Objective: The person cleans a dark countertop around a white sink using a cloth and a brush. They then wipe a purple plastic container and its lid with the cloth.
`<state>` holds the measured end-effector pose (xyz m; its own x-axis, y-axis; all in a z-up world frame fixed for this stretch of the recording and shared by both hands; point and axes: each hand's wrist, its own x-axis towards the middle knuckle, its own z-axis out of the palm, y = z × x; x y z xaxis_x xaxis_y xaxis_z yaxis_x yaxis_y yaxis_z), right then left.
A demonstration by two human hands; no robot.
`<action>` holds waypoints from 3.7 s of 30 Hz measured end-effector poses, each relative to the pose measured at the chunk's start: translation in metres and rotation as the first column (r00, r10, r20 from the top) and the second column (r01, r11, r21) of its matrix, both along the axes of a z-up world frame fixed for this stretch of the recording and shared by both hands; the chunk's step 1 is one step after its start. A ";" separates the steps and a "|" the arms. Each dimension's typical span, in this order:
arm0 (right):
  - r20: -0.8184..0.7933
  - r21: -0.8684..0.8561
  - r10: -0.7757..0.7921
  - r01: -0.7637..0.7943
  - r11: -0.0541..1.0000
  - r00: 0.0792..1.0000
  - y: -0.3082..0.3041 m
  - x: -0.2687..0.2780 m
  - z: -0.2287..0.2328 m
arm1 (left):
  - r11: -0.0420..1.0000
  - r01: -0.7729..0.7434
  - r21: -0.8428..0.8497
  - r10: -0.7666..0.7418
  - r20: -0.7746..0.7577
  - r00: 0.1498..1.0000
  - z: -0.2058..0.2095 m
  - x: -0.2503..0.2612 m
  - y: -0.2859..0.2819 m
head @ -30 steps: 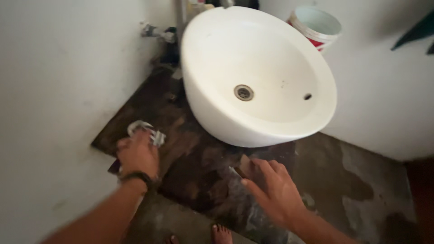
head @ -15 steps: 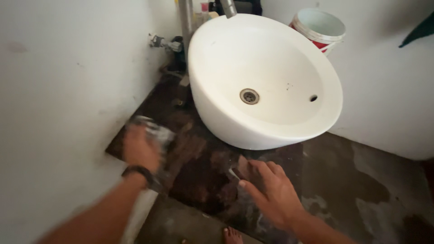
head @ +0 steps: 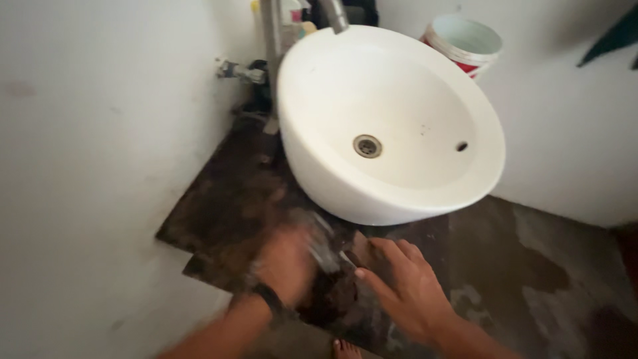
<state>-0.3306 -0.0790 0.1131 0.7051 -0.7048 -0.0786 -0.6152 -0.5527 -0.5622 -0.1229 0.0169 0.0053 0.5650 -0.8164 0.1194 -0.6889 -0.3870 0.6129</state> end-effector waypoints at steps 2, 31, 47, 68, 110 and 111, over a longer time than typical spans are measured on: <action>0.022 0.007 0.010 -0.010 1.000 1.000 -0.001 -0.002 0.001 | 0.960 -0.238 -0.148 0.216 -0.146 0.965 0.017 0.058 -0.009; 0.088 -0.015 0.039 -0.038 0.999 0.995 -0.020 -0.030 0.007 | 0.974 -0.162 -0.157 0.185 0.144 0.972 -0.032 -0.029 -0.014; 0.278 0.087 0.081 -0.109 0.990 0.957 -0.038 -0.043 0.014 | 0.905 -0.373 -0.203 0.421 0.313 0.851 -0.016 -0.007 0.028; 0.263 0.023 -0.067 0.063 0.998 0.962 -0.019 -0.082 0.021 | 0.898 -0.431 -0.093 0.439 0.110 0.892 -0.022 0.036 0.021; 0.252 0.085 0.103 -0.128 0.988 0.962 -0.109 -0.138 0.020 | 0.871 -0.295 -0.392 0.391 0.193 0.900 0.012 -0.178 -0.067; 0.255 0.093 0.100 -0.127 0.988 0.962 -0.109 -0.138 0.020 | 0.831 -0.389 -0.397 0.476 0.146 0.867 0.012 -0.143 -0.050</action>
